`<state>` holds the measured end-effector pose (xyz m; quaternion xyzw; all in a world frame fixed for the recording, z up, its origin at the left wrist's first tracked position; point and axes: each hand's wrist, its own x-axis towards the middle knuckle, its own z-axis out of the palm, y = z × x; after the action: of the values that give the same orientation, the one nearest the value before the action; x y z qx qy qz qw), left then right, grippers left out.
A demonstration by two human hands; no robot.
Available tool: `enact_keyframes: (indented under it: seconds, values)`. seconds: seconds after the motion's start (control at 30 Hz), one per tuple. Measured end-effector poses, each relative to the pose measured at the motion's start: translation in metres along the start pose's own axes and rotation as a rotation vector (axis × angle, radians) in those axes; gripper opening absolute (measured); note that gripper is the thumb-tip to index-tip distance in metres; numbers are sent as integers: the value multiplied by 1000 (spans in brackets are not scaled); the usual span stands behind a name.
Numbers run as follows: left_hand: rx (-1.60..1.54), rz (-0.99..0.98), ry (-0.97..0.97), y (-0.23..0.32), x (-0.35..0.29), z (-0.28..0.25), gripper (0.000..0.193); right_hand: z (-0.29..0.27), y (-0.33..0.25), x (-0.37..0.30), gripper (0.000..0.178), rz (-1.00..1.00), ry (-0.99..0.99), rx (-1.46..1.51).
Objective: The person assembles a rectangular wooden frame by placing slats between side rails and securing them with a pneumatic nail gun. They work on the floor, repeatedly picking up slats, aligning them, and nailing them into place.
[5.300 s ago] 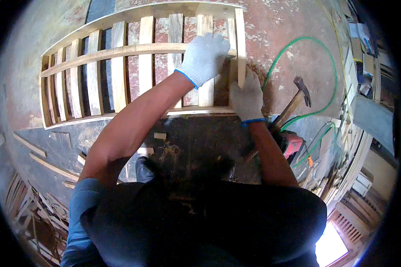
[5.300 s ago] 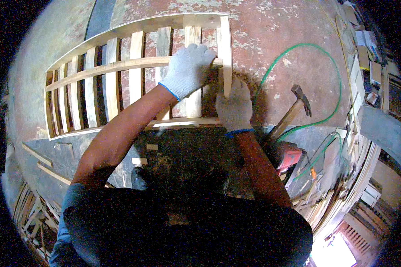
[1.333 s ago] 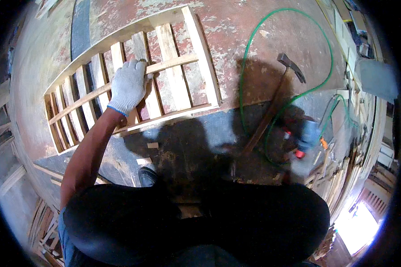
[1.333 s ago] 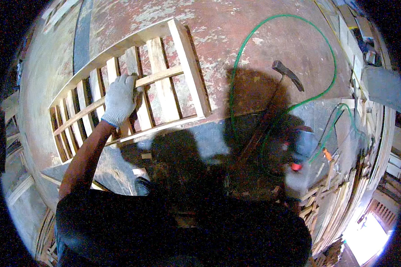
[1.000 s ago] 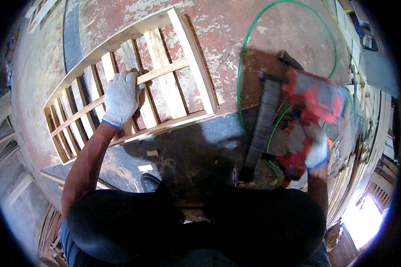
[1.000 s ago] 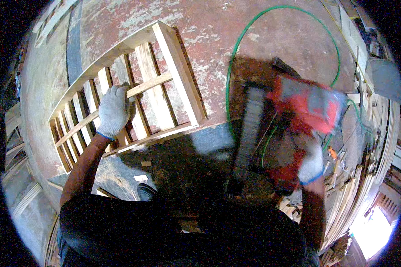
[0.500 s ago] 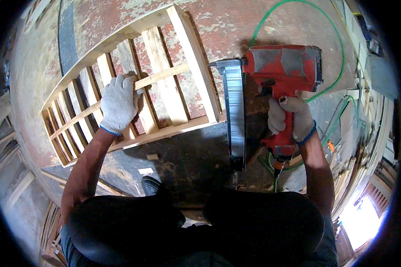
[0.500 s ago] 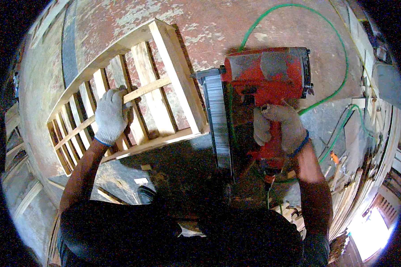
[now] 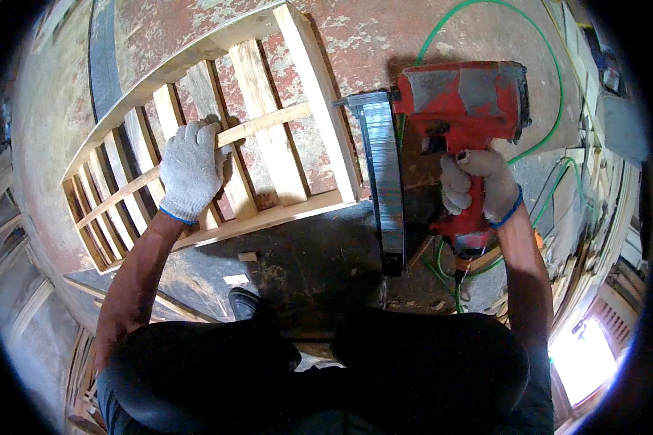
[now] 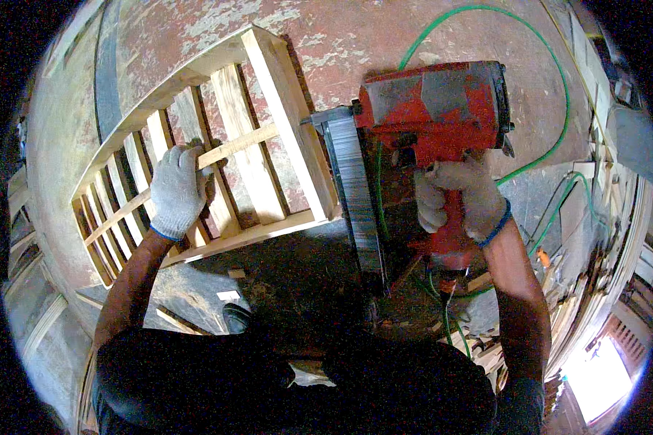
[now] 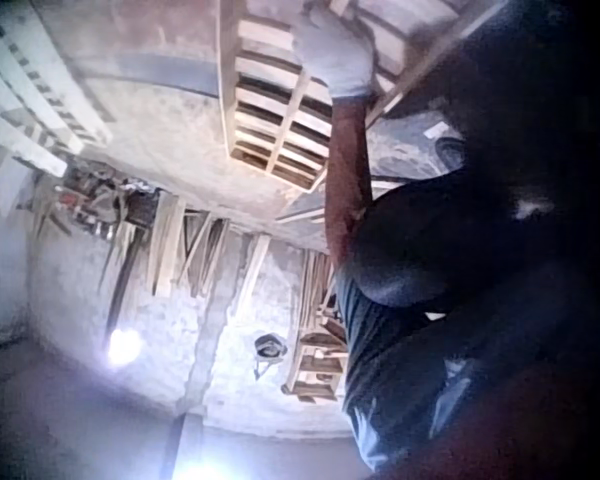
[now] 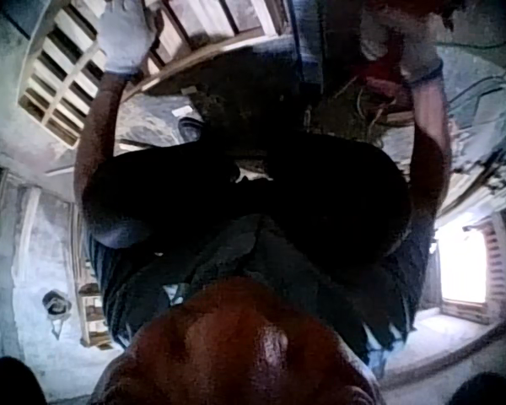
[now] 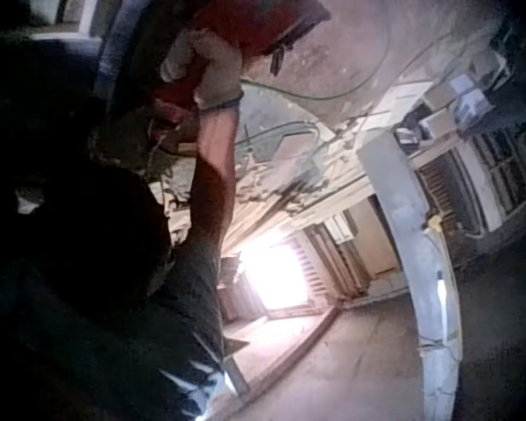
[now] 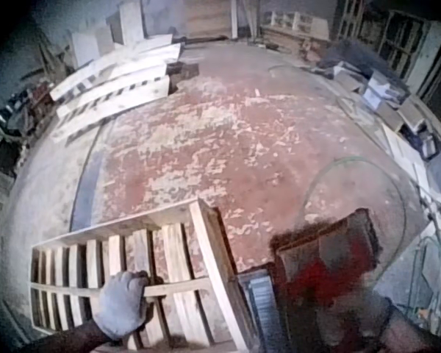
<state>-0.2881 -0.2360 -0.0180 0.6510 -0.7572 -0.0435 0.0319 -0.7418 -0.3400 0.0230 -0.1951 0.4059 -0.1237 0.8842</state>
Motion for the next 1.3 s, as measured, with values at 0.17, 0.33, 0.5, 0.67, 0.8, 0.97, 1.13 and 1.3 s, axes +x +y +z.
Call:
enact_keyframes:
  seconds: [0.17,0.33,0.5,0.67,0.8,0.97,1.13,1.3]
  values:
    - [35,-25,-28,0,-2,1,39,7,-11,0,53,-5,8,-22]
    - [27,-20,-24,-1,-2,0,41,10,-15,-1,57,15,-11,27]
    - [23,-28,-51,-1,-1,1,42,15,-9,-1,58,-8,12,41]
    - [22,-32,-46,-2,-2,1,42,20,-6,-3,48,-40,1,16]
    - [11,-56,-67,-2,-3,2,41,20,-8,-2,34,-54,-50,-11]
    - [22,-43,-64,-3,-2,3,41,22,-11,-4,34,-51,-12,-22]
    - [16,-39,-51,-3,-3,3,42,19,-15,0,35,-24,-3,-94]
    - [19,-28,-47,-1,-1,-1,42,0,-24,6,36,69,-172,-118]
